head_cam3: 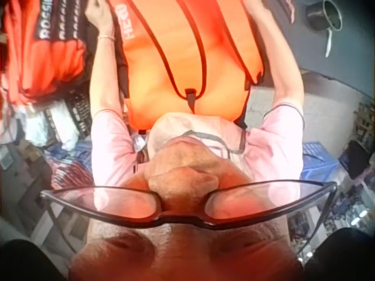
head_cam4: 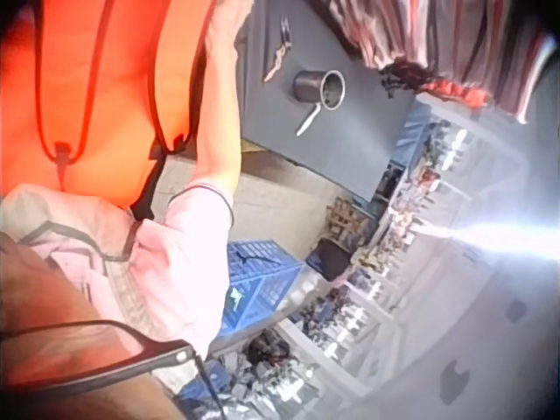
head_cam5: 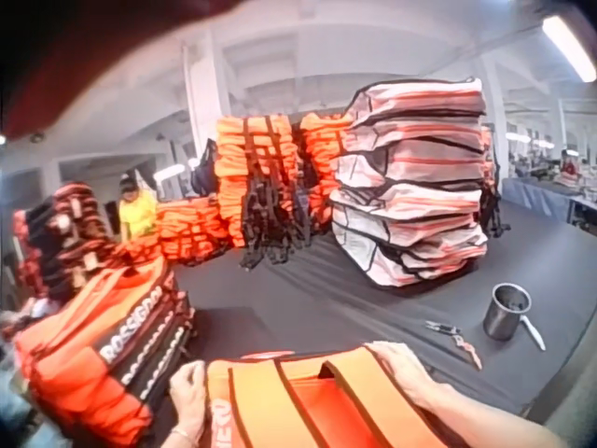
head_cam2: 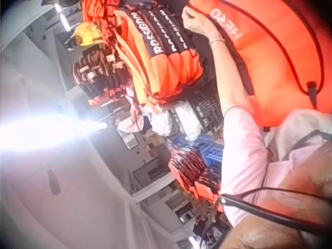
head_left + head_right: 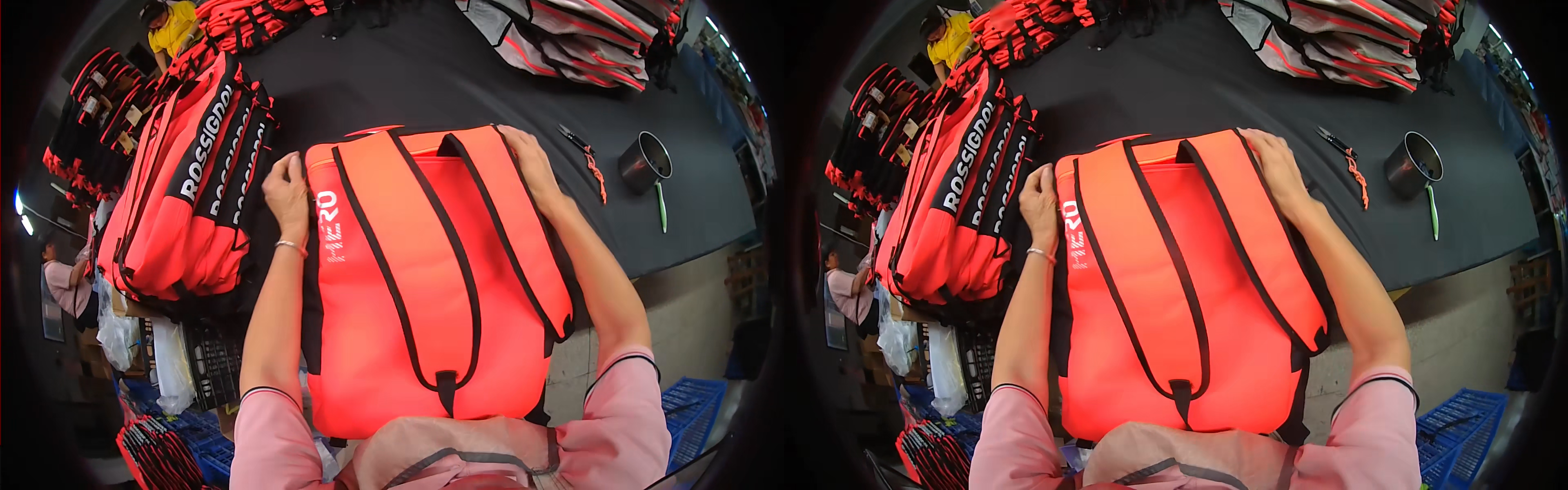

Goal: The person performs finishing tasks on a red and black bag, using shears to trim excess threads from the straps and seams. They then use a toothbrush to clean the bag's surface and place the finished item on a stack of similar bags.

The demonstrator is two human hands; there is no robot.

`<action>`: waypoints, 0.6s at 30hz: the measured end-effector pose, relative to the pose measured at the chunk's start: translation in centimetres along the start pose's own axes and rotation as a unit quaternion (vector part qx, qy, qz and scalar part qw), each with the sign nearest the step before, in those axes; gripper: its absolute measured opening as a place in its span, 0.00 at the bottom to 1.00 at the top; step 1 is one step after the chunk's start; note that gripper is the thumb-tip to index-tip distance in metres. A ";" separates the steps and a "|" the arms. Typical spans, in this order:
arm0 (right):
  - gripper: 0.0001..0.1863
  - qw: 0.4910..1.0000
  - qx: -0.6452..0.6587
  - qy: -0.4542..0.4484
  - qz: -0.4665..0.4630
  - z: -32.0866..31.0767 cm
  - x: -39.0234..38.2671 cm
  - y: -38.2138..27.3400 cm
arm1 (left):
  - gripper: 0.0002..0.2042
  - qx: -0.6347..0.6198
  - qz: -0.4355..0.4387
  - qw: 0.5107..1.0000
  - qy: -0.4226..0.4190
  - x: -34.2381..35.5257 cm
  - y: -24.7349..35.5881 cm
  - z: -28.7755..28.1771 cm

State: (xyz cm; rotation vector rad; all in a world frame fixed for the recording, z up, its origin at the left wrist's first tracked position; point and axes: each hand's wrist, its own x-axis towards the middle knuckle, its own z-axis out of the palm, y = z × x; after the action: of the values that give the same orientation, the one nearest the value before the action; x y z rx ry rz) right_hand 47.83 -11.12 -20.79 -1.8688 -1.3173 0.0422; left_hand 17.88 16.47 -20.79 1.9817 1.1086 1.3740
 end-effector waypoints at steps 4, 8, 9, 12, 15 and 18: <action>0.32 0.992 -0.061 0.042 -0.099 -3.9 -6.4 -3.1 | 0.23 0.105 0.304 0.947 -0.019 -2.7 8.0 -4.0; 0.24 0.965 -0.045 -0.005 -0.258 -6.9 -6.3 -6.1 | 0.23 0.102 0.546 0.797 -0.237 -5.6 15.0 -6.4; 0.20 0.968 -0.018 0.013 -0.248 -7.6 -4.8 -7.0 | 0.21 0.098 0.533 0.805 -0.240 -4.9 15.4 -6.1; 0.19 0.962 0.060 0.113 -0.240 -7.5 2.5 -6.7 | 0.17 0.005 0.484 0.848 -0.216 0.4 16.5 -2.6; 0.26 0.961 0.239 0.131 0.051 -7.0 10.7 -8.7 | 0.09 -0.022 0.403 0.893 -0.201 4.8 16.4 2.3; 0.36 0.973 0.146 0.170 0.052 -2.3 16.7 -5.3 | 0.15 0.053 0.205 0.953 -0.218 6.7 15.0 7.0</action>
State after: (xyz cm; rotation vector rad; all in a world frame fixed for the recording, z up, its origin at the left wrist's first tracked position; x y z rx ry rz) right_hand 52.40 1.32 -9.06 -1.6071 -0.9248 -0.0279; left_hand 30.60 14.14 -8.53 2.5352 0.5995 0.9860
